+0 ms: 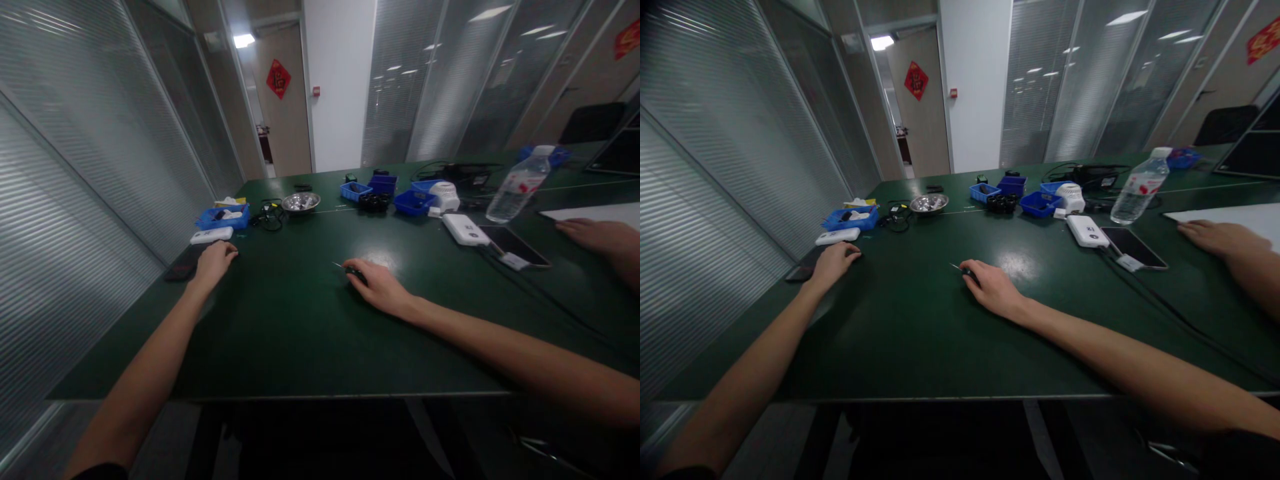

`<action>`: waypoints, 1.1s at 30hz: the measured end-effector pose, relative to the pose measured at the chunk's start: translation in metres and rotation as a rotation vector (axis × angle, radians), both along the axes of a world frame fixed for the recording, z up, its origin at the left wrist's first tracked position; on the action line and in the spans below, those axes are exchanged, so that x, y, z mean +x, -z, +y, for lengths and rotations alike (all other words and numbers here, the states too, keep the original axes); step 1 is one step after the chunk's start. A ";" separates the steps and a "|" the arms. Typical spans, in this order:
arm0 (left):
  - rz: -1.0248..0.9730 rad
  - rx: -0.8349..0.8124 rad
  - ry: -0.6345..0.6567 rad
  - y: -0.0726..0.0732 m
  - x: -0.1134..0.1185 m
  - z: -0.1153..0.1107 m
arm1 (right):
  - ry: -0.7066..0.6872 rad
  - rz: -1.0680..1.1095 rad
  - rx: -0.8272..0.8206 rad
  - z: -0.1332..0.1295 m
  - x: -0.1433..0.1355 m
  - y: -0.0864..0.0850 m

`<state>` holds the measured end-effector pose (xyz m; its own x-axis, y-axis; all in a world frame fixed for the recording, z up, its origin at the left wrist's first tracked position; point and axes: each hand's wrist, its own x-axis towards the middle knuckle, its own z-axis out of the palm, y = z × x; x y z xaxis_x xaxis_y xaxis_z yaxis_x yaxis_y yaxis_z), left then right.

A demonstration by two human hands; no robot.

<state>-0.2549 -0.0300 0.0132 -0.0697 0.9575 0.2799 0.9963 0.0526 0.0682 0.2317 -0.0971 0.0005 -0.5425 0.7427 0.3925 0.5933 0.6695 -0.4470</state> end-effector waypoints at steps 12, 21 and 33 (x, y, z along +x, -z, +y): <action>-0.049 -0.021 -0.058 0.000 -0.002 -0.002 | -0.003 -0.003 0.001 -0.002 0.000 -0.002; -0.103 -0.026 -0.091 0.002 -0.006 0.001 | -0.001 0.005 -0.012 -0.003 -0.001 -0.005; -0.368 -0.031 -0.169 -0.003 -0.003 0.003 | -0.004 -0.011 0.009 0.000 0.000 0.000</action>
